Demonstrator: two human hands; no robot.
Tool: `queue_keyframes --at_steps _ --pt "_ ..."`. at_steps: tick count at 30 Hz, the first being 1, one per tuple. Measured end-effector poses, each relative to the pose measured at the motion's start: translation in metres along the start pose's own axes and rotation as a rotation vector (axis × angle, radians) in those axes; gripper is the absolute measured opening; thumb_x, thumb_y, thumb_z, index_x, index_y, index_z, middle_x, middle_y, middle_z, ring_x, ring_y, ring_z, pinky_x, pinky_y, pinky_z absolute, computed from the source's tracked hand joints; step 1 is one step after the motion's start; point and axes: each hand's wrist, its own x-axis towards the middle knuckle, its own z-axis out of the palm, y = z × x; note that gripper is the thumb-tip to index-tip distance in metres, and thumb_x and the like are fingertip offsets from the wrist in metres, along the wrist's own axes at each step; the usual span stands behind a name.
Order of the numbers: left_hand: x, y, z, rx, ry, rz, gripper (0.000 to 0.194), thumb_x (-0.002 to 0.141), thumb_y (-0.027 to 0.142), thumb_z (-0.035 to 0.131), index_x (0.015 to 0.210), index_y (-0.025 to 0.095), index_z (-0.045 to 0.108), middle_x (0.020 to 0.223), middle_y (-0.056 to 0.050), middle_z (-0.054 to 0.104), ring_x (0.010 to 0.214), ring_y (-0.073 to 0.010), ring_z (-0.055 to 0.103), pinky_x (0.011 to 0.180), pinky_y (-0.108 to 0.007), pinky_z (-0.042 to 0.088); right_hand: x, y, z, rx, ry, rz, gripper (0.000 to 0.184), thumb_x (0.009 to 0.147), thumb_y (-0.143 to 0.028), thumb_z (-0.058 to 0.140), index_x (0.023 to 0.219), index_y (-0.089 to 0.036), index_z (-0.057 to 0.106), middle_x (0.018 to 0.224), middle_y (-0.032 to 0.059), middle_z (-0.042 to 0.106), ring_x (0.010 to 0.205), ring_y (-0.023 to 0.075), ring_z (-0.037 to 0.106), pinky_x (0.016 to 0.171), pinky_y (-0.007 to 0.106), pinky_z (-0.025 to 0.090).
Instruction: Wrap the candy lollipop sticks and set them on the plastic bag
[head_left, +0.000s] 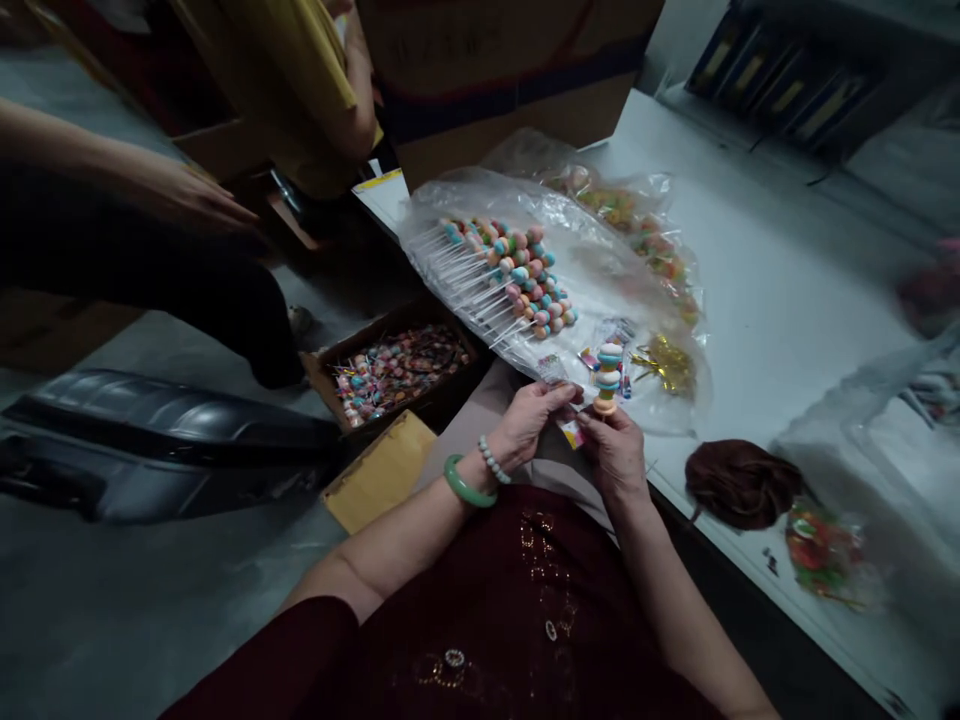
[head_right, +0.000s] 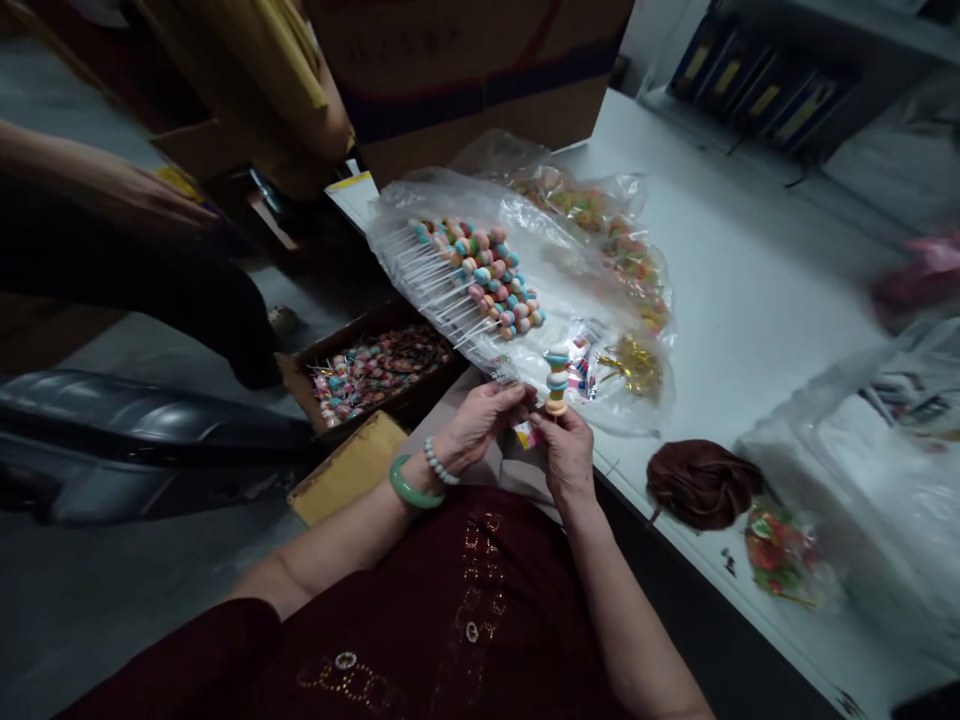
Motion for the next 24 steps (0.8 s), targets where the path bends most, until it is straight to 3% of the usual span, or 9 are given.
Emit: queue_keyframes --at_steps 4,11,18,21,24 --pt "-0.002 -0.007 0.008 0.044 -0.037 -0.024 0.030 0.055 0.027 0.088 0.076 0.010 0.074 0.074 -0.006 0.071 0.067 -0.0117 0.060 0.072 -0.026 0.045 -0.003 0.002 -0.015 0.048 -0.035 0.046 0.034 0.051 -0.025 0.083 0.082 -0.018 0.073 0.077 0.0004 0.072 0.069 0.0161 0.064 0.070 0.032 0.053" --pt "-0.008 -0.009 0.017 0.200 -0.081 -0.080 0.025 0.058 0.022 0.086 0.080 0.011 0.077 0.079 -0.006 0.073 0.069 -0.0119 0.062 0.070 -0.023 0.045 -0.002 0.003 -0.030 0.131 -0.060 0.019 0.034 0.056 -0.028 0.082 0.087 -0.019 0.074 0.087 0.0034 0.075 0.079 0.0205 0.068 0.079 0.037 0.054" --pt "0.002 -0.032 0.017 0.205 -0.016 -0.070 0.031 0.057 0.025 0.088 0.082 0.010 0.077 0.082 -0.007 0.075 0.073 -0.0129 0.064 0.076 -0.025 0.048 -0.001 0.004 -0.038 0.173 -0.079 -0.045 0.027 0.062 -0.031 0.079 0.086 -0.019 0.072 0.081 0.0008 0.071 0.072 0.0155 0.062 0.071 0.030 0.051" --pt "0.011 -0.038 0.018 0.156 0.071 -0.037 0.029 0.056 0.024 0.088 0.078 0.010 0.076 0.078 -0.005 0.074 0.068 -0.0112 0.062 0.073 -0.025 0.048 0.001 0.006 -0.044 0.125 -0.025 -0.053 0.027 0.066 -0.038 0.078 0.081 -0.019 0.066 0.061 -0.0053 0.056 0.051 0.0081 0.044 0.051 0.023 0.039" --pt "0.017 -0.039 0.022 0.091 0.096 -0.026 0.031 0.055 0.023 0.088 0.080 0.011 0.074 0.078 -0.004 0.073 0.068 -0.0110 0.062 0.072 -0.024 0.048 0.004 0.008 -0.047 0.012 -0.041 -0.097 0.030 0.072 -0.045 0.074 0.084 -0.020 0.063 0.057 -0.0076 0.048 0.046 0.0067 0.033 0.044 0.022 0.030"
